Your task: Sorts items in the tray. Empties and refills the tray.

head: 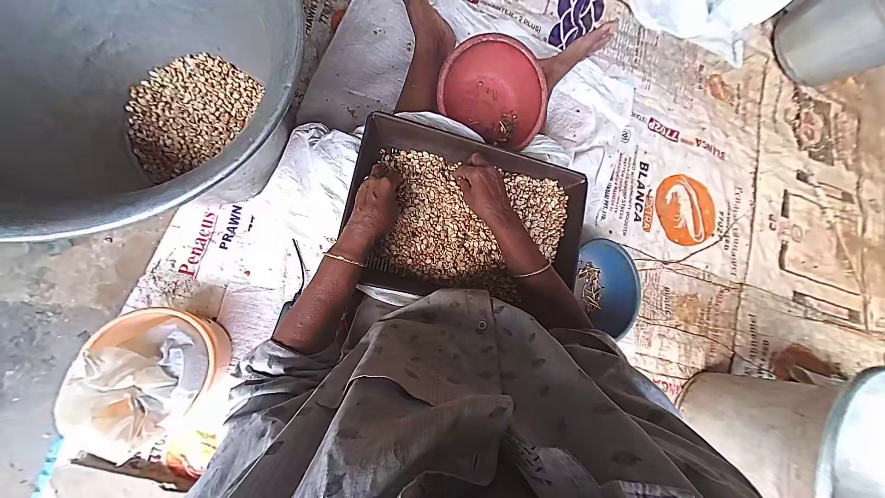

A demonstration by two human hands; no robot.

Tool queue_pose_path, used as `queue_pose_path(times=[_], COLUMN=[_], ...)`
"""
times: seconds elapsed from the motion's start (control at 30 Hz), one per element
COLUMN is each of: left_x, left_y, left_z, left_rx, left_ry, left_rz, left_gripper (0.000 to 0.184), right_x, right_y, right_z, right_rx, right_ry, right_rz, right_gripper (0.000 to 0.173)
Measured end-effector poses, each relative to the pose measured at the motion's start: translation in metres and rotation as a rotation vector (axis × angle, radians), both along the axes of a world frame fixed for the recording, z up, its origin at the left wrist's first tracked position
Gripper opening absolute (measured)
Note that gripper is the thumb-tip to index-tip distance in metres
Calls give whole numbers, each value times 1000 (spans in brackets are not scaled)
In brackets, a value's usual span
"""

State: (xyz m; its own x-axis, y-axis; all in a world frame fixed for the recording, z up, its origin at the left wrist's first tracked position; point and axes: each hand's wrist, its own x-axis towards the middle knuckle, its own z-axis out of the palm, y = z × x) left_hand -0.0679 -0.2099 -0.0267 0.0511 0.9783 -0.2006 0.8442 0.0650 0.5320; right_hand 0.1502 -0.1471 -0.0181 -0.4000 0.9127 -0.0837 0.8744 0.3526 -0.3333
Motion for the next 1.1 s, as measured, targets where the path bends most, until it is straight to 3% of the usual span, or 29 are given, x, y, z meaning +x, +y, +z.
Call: queue_pose_path(times=[0.2, 0.4, 0.53, 0.73, 0.83, 0.9, 0.93, 1.0, 1.1], left_x=[1, -1, -1, -1, 0, 0, 0, -1, -1], left_y=[1, 1, 2, 1, 2, 1, 1, 2, 3], left_z=[1, 2, 3, 2, 4, 2, 1, -1, -1], left_rx=[-21, -27, -40, -30, -20, -21, -19, -6, 5], left_ry=[6, -3, 9, 4, 15, 14, 14, 19, 13], left_rz=[-9, -12, -20, -16, -23, -23, -25, -35, -31], left_gripper=[32, 31, 33, 33, 32, 32, 31, 31, 31], right_x=[10, 32, 43, 45, 42, 41, 40, 36, 10], right_y=[-4, -6, -4, -3, 10, 25, 30, 33, 20], right_z=[-12, 9, 21, 25, 29, 37, 35, 27, 22], right_rx=[95, -113, -292, -318, -169, -98, -36, 87, 53], right_ry=[96, 586, 654, 701, 1086, 1300, 1225, 755, 104], right_rz=[5, -48, -56, -58, -257, -389, -432, -449, -427], right_gripper=[20, 14, 12, 8, 16, 30, 31, 27, 43])
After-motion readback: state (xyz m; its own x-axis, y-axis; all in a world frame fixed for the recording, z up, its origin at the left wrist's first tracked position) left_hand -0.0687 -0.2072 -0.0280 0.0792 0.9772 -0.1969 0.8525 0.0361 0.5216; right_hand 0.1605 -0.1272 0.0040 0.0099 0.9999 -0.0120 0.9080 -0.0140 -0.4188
